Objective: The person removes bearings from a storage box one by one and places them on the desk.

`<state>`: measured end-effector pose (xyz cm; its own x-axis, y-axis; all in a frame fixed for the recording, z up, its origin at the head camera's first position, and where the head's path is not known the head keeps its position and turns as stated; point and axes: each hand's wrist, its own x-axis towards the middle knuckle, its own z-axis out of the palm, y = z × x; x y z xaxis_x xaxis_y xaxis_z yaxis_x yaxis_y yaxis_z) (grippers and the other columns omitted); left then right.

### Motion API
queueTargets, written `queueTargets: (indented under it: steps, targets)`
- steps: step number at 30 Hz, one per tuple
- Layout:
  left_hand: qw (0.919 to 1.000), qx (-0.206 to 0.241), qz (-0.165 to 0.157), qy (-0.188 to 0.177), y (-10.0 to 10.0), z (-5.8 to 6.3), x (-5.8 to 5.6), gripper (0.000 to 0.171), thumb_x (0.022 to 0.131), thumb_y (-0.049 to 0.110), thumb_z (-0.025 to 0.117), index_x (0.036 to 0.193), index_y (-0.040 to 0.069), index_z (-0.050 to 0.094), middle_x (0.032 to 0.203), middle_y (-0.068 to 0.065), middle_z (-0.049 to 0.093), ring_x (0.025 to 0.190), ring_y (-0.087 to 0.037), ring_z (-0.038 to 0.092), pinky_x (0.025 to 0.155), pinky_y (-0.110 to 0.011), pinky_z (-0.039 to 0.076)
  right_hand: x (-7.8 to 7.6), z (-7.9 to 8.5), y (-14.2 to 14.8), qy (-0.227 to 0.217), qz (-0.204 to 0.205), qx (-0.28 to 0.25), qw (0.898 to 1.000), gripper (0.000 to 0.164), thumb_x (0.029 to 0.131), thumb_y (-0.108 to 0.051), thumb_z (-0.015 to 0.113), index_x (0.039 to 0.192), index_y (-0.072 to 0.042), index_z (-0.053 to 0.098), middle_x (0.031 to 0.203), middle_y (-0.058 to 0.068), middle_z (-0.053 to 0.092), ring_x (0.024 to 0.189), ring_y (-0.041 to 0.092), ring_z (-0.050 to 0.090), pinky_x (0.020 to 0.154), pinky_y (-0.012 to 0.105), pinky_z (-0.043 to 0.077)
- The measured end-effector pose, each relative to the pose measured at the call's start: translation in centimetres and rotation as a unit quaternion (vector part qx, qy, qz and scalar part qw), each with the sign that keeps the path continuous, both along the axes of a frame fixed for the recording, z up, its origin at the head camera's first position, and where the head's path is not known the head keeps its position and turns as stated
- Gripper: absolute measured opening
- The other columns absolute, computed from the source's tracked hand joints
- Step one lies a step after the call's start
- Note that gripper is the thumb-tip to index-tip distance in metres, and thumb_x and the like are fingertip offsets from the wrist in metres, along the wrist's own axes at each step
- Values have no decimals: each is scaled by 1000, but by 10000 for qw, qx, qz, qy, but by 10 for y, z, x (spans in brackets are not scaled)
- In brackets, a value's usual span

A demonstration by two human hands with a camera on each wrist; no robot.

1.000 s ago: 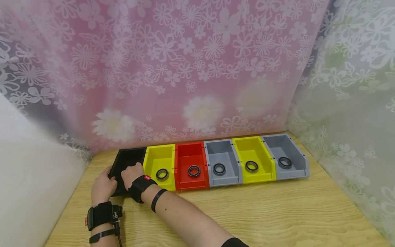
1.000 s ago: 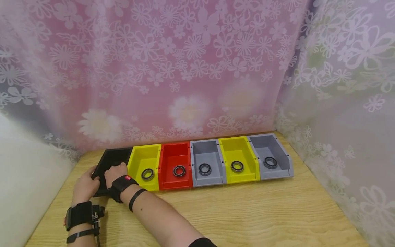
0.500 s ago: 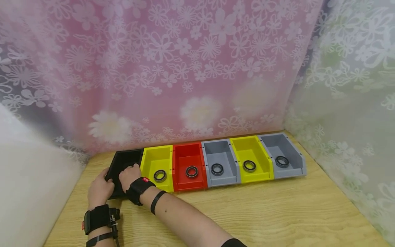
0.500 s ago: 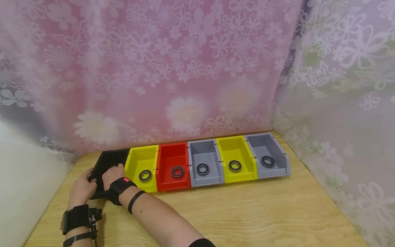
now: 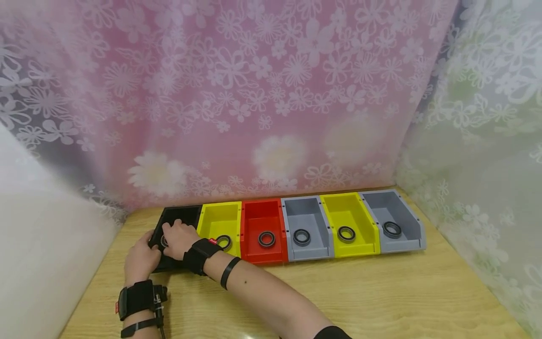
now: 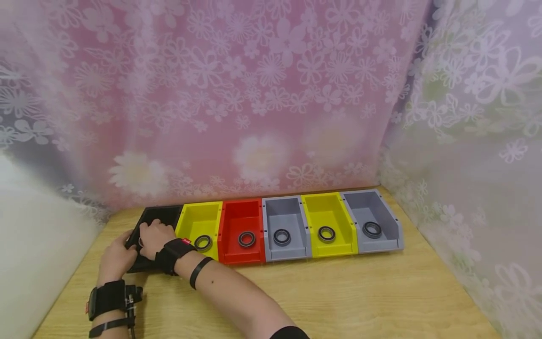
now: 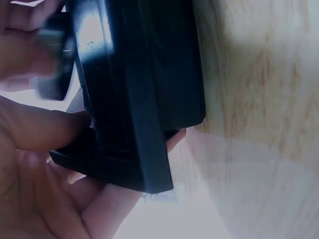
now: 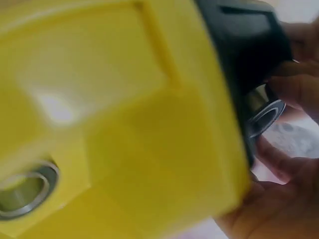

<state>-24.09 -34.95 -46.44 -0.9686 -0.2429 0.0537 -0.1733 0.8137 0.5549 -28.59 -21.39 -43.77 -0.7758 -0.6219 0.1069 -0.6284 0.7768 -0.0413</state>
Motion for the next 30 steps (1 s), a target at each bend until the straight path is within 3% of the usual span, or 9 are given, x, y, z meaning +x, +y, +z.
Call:
queueTargets:
  steps: [6, 12, 20, 26, 28, 30]
  targets:
    - [10000, -29, 10, 5, -1, -2, 1, 54, 100, 7, 46, 152, -7, 40, 118, -43, 58, 72, -41, 59, 62, -46, 40, 9, 21, 13, -278, 259, -392, 9985, 54, 94, -45, 74, 139, -19, 56, 115, 1, 61, 88, 7, 64, 73, 17, 52]
    - [10000, 50, -35, 11, -2, -1, 1, 54, 101, 8, 47, 153, -7, 39, 124, -44, 57, 76, -42, 59, 65, -46, 38, 16, 29, 22, -71, 439, -423, 9981, 54, 94, -43, 75, 139, -19, 57, 115, 1, 60, 85, 6, 62, 68, 15, 50]
    - [9999, 22, -142, 88, -4, -3, 2, 53, 105, 18, 49, 151, -8, 40, 123, -43, 58, 96, -57, 61, 78, -60, 46, 37, 33, 34, 210, 804, -417, 9957, 57, 89, -46, 78, 136, -18, 59, 110, 0, 60, 72, 3, 54, 61, 13, 46]
    - [9998, 113, -136, 17, -4, -2, 1, 54, 103, 11, 48, 152, -8, 38, 116, -42, 60, 73, -43, 58, 64, -47, 43, 53, 29, 48, 367, 1148, -97, 9927, 58, 86, -51, 81, 131, -19, 62, 111, -1, 61, 74, 3, 57, 65, 12, 48]
    - [9998, 129, -116, -29, -4, 0, 0, 54, 102, 10, 47, 153, -8, 37, 118, -42, 59, 75, -44, 59, 65, -47, 43, 57, 26, 52, 392, 1241, 28, 9915, 57, 86, -51, 80, 129, -19, 62, 111, -2, 62, 73, 3, 57, 65, 12, 48]
    - [9999, 110, -102, -35, -4, 1, 0, 51, 102, 9, 46, 150, -8, 40, 125, -43, 56, 88, -51, 61, 73, -54, 48, 60, 23, 56, 421, 1303, 131, 9905, 54, 86, -52, 80, 127, -19, 63, 111, -2, 63, 72, 3, 57, 65, 12, 48]
